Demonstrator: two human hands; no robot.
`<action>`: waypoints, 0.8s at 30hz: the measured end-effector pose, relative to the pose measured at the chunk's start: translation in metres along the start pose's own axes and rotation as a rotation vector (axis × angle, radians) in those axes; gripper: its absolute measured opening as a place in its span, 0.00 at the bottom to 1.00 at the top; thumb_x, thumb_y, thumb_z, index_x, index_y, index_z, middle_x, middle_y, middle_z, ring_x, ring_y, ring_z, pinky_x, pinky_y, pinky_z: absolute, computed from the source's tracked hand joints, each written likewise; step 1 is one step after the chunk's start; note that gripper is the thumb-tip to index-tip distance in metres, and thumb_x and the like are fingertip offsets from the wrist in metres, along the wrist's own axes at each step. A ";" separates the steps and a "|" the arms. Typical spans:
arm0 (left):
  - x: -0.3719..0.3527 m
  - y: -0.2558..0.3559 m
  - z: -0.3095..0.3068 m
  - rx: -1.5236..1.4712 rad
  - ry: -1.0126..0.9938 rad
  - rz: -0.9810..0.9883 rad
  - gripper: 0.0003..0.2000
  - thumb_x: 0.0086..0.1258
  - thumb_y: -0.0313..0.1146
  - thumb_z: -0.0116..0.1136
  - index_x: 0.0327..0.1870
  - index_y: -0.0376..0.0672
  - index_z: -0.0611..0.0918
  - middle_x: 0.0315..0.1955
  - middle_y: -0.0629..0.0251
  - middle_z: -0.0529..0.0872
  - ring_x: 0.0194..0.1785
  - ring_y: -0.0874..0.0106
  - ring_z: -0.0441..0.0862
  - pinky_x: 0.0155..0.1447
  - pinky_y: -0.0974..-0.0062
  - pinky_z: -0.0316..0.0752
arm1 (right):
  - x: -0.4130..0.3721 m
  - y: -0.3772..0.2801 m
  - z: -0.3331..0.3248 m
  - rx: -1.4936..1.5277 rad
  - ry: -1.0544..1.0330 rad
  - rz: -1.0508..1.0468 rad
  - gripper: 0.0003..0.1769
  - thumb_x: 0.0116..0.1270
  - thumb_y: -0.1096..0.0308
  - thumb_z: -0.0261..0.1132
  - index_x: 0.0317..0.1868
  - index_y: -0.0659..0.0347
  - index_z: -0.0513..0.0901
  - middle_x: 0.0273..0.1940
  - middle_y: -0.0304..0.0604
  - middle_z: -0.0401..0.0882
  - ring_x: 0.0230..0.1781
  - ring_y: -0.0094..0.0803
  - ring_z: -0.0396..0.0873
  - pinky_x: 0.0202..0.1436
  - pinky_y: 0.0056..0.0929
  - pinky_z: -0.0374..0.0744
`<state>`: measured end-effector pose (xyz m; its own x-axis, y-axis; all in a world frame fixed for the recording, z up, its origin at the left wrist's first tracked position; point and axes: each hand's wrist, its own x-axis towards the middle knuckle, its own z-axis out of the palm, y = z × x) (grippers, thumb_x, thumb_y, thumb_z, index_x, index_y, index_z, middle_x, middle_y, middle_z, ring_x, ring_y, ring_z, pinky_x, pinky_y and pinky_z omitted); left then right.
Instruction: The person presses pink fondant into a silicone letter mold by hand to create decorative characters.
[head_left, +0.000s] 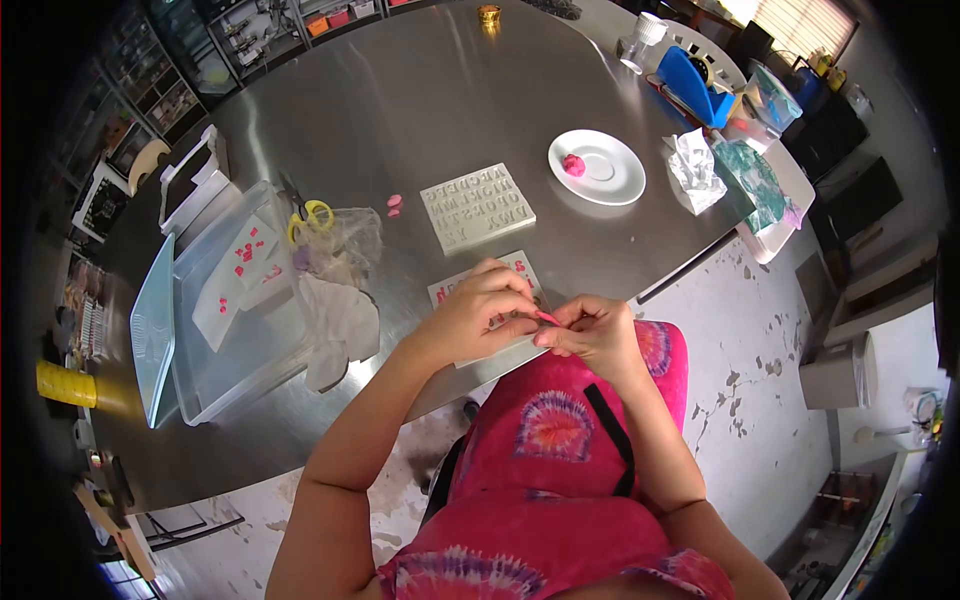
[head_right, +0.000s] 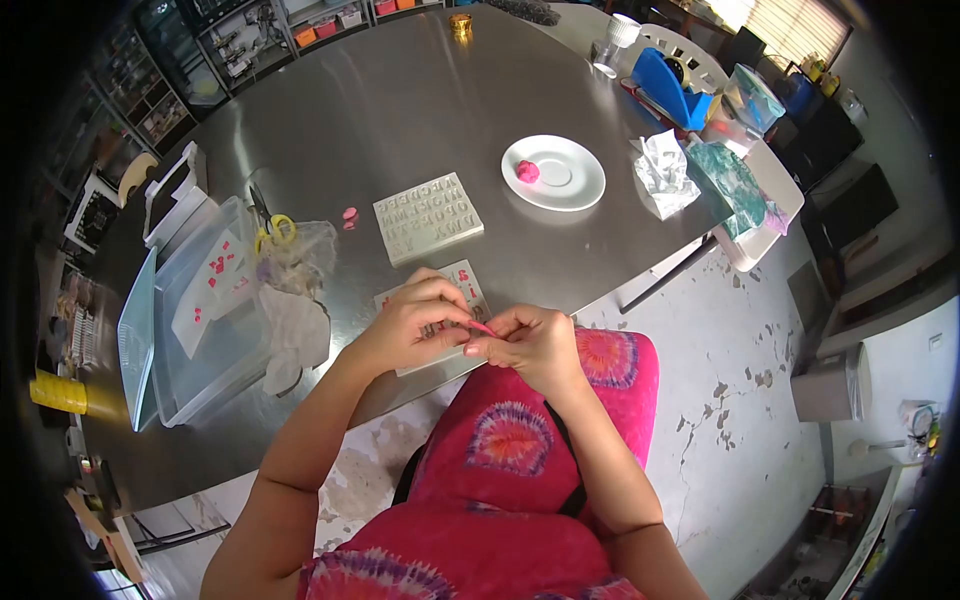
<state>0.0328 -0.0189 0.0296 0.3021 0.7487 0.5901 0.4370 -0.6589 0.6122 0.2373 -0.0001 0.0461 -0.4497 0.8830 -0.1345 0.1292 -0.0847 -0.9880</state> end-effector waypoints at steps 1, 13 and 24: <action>-0.001 -0.002 0.001 -0.008 -0.043 0.002 0.09 0.52 0.26 0.70 0.35 0.45 0.86 0.35 0.71 0.82 0.44 0.69 0.75 0.41 0.73 0.74 | 0.000 0.000 0.000 -0.073 -0.001 -0.033 0.12 0.53 0.73 0.77 0.31 0.70 0.82 0.25 0.41 0.83 0.23 0.19 0.79 0.24 0.16 0.77; -0.003 -0.002 0.002 0.025 -0.116 -0.165 0.05 0.58 0.29 0.65 0.32 0.42 0.80 0.35 0.69 0.79 0.46 0.66 0.72 0.51 0.70 0.69 | -0.001 0.011 0.017 -0.290 0.167 -0.295 0.14 0.47 0.69 0.80 0.30 0.67 0.85 0.22 0.38 0.81 0.20 0.17 0.75 0.23 0.18 0.75; -0.006 -0.003 -0.003 0.132 -0.193 -0.131 0.03 0.58 0.25 0.63 0.32 0.42 0.81 0.36 0.68 0.79 0.48 0.64 0.72 0.54 0.69 0.69 | -0.007 0.010 0.025 -0.511 0.160 -0.427 0.07 0.52 0.77 0.71 0.33 0.66 0.85 0.31 0.43 0.80 0.22 0.25 0.78 0.25 0.21 0.76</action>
<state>0.0273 -0.0215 0.0262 0.3859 0.8356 0.3911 0.5858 -0.5494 0.5958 0.2194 -0.0189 0.0353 -0.4231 0.8512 0.3104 0.3879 0.4798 -0.7869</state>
